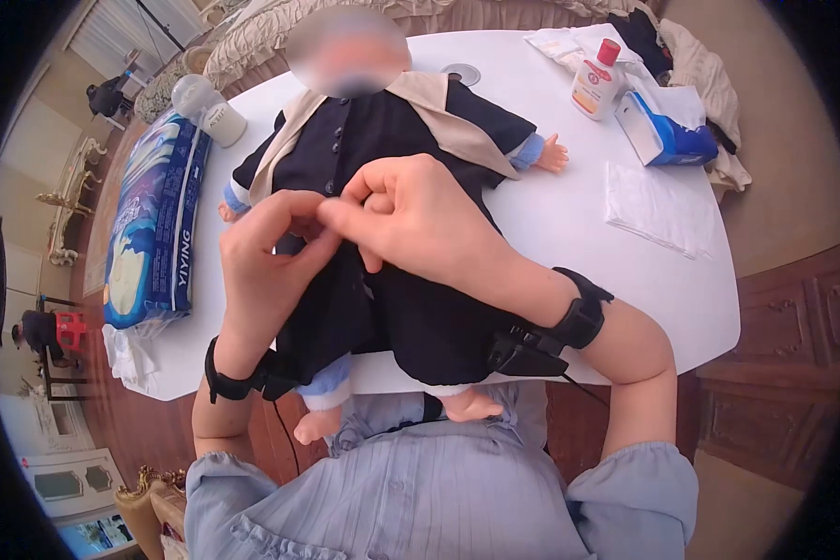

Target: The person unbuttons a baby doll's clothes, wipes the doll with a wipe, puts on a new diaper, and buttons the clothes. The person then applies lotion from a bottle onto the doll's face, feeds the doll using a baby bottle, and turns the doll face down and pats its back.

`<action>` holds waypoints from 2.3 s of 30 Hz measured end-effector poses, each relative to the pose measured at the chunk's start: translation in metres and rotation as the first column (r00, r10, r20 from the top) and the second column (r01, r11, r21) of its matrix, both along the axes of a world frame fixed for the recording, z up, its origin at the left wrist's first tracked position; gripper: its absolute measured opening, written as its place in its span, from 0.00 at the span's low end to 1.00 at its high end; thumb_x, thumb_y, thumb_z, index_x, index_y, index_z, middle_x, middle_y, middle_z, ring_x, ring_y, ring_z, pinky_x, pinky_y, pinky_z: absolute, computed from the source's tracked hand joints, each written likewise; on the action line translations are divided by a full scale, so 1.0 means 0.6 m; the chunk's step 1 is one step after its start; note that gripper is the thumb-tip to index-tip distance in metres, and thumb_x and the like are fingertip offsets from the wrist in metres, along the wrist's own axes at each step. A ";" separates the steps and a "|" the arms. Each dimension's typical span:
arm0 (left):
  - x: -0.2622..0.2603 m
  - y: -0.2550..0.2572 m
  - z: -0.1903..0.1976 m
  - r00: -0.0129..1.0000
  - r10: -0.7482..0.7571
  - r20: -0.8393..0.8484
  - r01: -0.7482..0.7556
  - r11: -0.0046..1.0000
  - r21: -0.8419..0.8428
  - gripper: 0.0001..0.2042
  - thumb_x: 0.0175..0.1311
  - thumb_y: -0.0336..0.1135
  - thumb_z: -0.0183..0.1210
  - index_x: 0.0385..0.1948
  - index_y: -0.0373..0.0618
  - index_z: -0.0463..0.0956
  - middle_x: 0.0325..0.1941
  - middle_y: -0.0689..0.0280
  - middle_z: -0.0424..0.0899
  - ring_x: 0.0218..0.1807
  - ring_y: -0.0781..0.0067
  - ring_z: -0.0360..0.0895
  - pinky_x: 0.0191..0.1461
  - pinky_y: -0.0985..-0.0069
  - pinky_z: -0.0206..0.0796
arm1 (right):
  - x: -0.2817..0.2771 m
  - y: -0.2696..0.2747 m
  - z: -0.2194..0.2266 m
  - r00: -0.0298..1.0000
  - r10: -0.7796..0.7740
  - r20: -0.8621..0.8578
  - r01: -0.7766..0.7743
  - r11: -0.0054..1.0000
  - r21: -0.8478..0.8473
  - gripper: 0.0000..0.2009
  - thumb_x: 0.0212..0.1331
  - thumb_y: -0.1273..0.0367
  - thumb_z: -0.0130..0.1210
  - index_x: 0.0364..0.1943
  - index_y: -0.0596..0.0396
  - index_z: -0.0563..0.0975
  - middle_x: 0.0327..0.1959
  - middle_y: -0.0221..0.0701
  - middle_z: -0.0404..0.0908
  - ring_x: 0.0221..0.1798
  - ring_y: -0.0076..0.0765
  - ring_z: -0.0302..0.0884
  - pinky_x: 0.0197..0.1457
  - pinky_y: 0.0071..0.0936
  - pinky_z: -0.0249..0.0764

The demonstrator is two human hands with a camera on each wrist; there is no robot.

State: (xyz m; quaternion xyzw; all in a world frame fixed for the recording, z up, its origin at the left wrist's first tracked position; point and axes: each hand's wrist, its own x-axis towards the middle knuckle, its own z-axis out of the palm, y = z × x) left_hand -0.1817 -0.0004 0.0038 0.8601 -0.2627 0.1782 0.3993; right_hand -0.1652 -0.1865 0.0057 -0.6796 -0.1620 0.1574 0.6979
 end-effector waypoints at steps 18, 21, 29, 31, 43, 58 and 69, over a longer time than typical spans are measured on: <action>-0.045 -0.007 0.029 1.000 0.025 0.013 -0.028 0.957 0.290 0.22 0.51 0.50 0.71 0.27 0.40 0.73 0.21 0.63 0.76 0.22 0.66 0.77 0.25 0.74 0.70 | -0.006 -0.030 0.044 0.886 -0.069 0.458 0.221 0.932 -0.288 0.10 0.61 0.67 0.56 0.30 0.63 0.80 0.16 0.38 0.78 0.18 0.34 0.77 0.25 0.30 0.70; -0.047 -0.027 0.028 0.997 0.063 0.049 -0.078 0.883 0.462 0.23 0.50 0.52 0.69 0.24 0.41 0.71 0.22 0.58 0.78 0.23 0.57 0.79 0.26 0.67 0.71 | -0.027 -0.029 0.033 0.795 -0.029 0.606 0.261 0.918 -0.298 0.09 0.60 0.68 0.57 0.29 0.62 0.80 0.17 0.38 0.78 0.20 0.39 0.78 0.27 0.31 0.71; -0.049 0.004 0.026 0.925 0.011 -0.380 0.054 0.985 0.161 0.07 0.55 0.29 0.62 0.29 0.36 0.75 0.25 0.58 0.81 0.25 0.66 0.80 0.29 0.72 0.71 | -0.064 -0.023 -0.005 0.583 0.275 0.765 0.319 0.788 -0.527 0.06 0.52 0.71 0.63 0.31 0.56 0.77 0.25 0.35 0.78 0.28 0.43 0.79 0.29 0.36 0.73; -0.053 0.012 0.023 0.869 0.016 -0.494 0.007 0.999 0.046 0.05 0.55 0.26 0.61 0.30 0.34 0.75 0.25 0.60 0.81 0.25 0.73 0.80 0.30 0.77 0.70 | -0.069 -0.019 -0.014 0.566 0.279 0.776 0.355 0.767 -0.534 0.08 0.53 0.70 0.63 0.29 0.56 0.74 0.22 0.34 0.75 0.27 0.42 0.78 0.27 0.35 0.73; -0.051 0.040 0.008 0.713 -0.079 -0.696 -0.079 0.978 -0.192 0.07 0.60 0.24 0.62 0.38 0.31 0.80 0.30 0.67 0.83 0.26 0.86 0.77 0.28 0.87 0.70 | -0.099 -0.007 -0.016 0.491 0.421 0.763 0.548 0.531 -0.646 0.09 0.55 0.71 0.59 0.25 0.53 0.70 0.17 0.30 0.70 0.22 0.32 0.77 0.22 0.27 0.69; -0.064 0.042 -0.003 0.713 -0.246 -0.656 -0.071 0.906 -0.417 0.06 0.61 0.29 0.64 0.32 0.35 0.80 0.24 0.72 0.81 0.22 0.90 0.73 0.23 0.89 0.63 | -0.067 -0.024 0.039 0.988 0.126 0.092 -0.083 0.922 -0.379 0.04 0.53 0.75 0.54 0.28 0.63 0.79 0.16 0.39 0.78 0.19 0.29 0.77 0.25 0.25 0.70; -0.064 0.035 -0.006 0.723 -0.208 -0.659 -0.107 0.908 -0.405 0.05 0.60 0.28 0.64 0.33 0.35 0.81 0.24 0.72 0.81 0.23 0.90 0.74 0.24 0.89 0.63 | -0.075 -0.011 -0.024 0.574 0.290 0.766 0.384 0.730 -0.565 0.07 0.52 0.71 0.63 0.32 0.54 0.75 0.20 0.35 0.77 0.24 0.41 0.79 0.25 0.35 0.71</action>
